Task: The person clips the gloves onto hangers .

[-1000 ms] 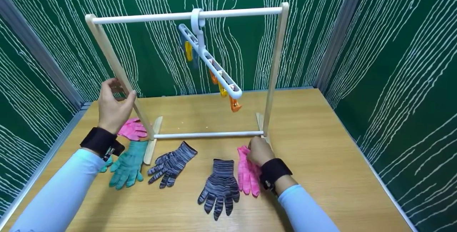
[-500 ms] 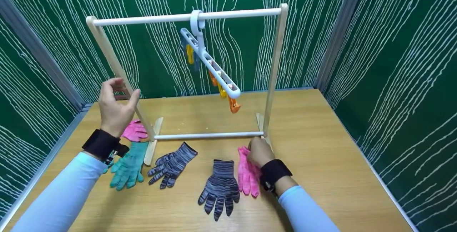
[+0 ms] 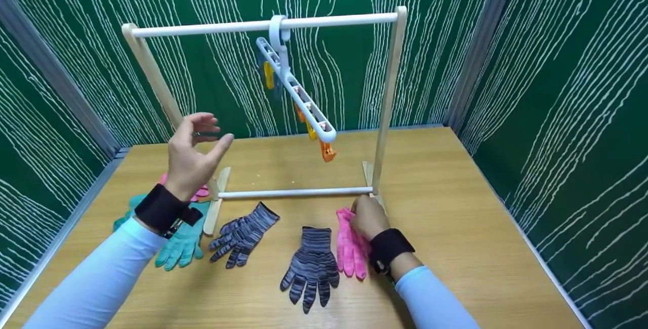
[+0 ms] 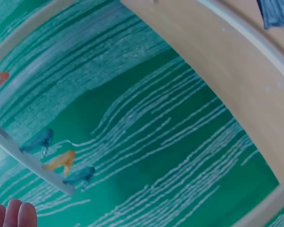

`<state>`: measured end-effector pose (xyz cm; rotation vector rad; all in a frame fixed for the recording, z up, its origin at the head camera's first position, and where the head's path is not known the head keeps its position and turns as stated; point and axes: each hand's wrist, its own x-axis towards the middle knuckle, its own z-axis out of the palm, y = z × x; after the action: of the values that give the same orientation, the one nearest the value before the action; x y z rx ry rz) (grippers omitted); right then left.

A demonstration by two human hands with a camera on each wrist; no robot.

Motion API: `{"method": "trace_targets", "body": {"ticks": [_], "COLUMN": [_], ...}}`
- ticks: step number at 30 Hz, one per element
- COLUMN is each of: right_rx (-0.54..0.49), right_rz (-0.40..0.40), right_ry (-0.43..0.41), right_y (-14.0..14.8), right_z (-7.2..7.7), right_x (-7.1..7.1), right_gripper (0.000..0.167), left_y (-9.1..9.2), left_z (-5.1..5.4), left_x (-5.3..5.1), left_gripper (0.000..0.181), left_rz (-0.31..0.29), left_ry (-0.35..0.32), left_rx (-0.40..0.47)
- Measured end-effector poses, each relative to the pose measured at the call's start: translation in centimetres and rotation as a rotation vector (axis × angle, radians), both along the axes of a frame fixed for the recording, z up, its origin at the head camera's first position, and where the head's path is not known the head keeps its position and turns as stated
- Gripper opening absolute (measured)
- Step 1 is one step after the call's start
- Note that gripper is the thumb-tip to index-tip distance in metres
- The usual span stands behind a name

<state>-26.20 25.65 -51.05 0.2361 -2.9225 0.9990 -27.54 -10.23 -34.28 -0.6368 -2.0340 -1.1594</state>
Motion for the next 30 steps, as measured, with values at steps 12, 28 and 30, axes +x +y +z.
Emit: {"method": "trace_targets", "body": {"ticks": [12,28,30], "right_rx": [-0.025,-0.031,-0.033], "right_rz": [-0.008,-0.013,-0.005], "right_ry": [0.069,0.048,0.062], "right_y": [-0.1,-0.2,-0.1], "right_z": [1.0,2.2,2.4], "right_x": [0.5,0.8,0.8], "right_gripper": [0.014,0.004,0.007], "left_y": [1.3,3.2,3.5], "left_z": [0.0,0.1,0.1], "left_x": [0.6,1.9,2.0], "left_gripper": [0.041,0.039,0.039], "left_rz": [-0.063,-0.155,-0.172], "left_ry": [0.036,0.034,0.038], "left_rx": [-0.019,-0.066,-0.068]}}
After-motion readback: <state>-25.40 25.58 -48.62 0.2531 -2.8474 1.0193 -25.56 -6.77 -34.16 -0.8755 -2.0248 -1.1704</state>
